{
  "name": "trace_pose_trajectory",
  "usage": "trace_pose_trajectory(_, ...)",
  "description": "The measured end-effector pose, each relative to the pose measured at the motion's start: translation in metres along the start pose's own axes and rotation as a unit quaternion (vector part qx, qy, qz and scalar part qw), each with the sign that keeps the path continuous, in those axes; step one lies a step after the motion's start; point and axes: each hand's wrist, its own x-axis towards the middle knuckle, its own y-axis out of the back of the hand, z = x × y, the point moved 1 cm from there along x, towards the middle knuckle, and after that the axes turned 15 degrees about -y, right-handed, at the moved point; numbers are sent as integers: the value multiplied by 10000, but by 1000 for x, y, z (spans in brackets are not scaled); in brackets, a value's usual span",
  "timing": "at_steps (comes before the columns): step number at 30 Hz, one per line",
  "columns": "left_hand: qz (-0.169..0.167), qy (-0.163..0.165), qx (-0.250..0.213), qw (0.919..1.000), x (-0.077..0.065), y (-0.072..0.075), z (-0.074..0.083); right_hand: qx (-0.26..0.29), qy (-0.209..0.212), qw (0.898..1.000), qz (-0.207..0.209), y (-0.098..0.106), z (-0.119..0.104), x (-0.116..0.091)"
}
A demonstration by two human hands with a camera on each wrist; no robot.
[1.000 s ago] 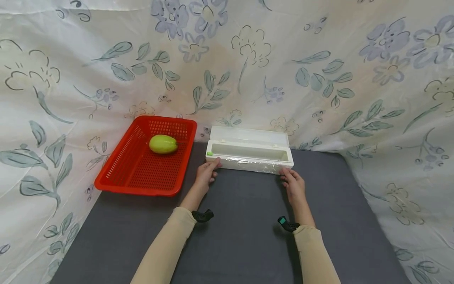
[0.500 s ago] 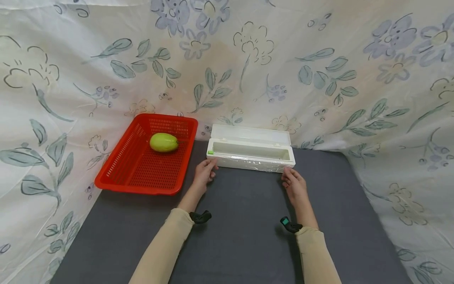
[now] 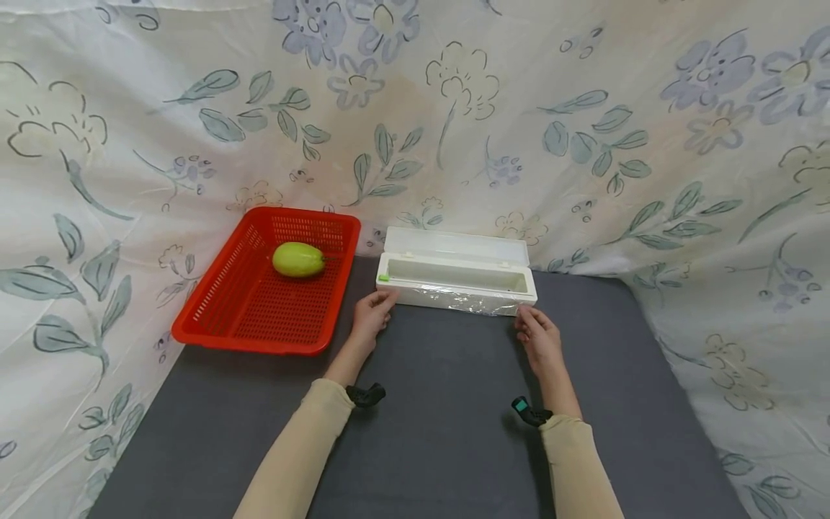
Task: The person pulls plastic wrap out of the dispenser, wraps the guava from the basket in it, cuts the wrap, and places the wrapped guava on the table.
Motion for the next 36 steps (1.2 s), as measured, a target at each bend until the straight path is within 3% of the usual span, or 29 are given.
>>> trace_pose_trajectory(5, -91, -119, 140, 9998, -3, 1, -1, -219, 222, 9988, 372, 1, -2, -2)
trace_pose_trajectory(9, 88, -73, -20, 9999, -4, 2, 2, -286, 270, 9982, 443, 4, -4, -2)
trace_pose_trajectory(12, 140, 231, 1, 9996, -5, 3, 3, -323, 250, 9982, 431, 5, -5, -3)
trace_pose_trajectory(17, -154, 877, -8, 9960, -3, 2, 2, -209, 228, 9990, 321, 5, -6, -4)
trace_pose_trajectory(21, -269, 1008, -167, 9944, 2, -1, 0, -93, 175, 9995, 255, 5, -7, -4)
trace_pose_trajectory(27, -245, 893, -251, 9954, 7, -3, -4, -84, 120, 9997, 179, 3, -6, -7)
trace_pose_trajectory(36, -161, 246, -141, 9995, 9, 2, -2, -340, -248, 9985, 339, 5, -8, -7)
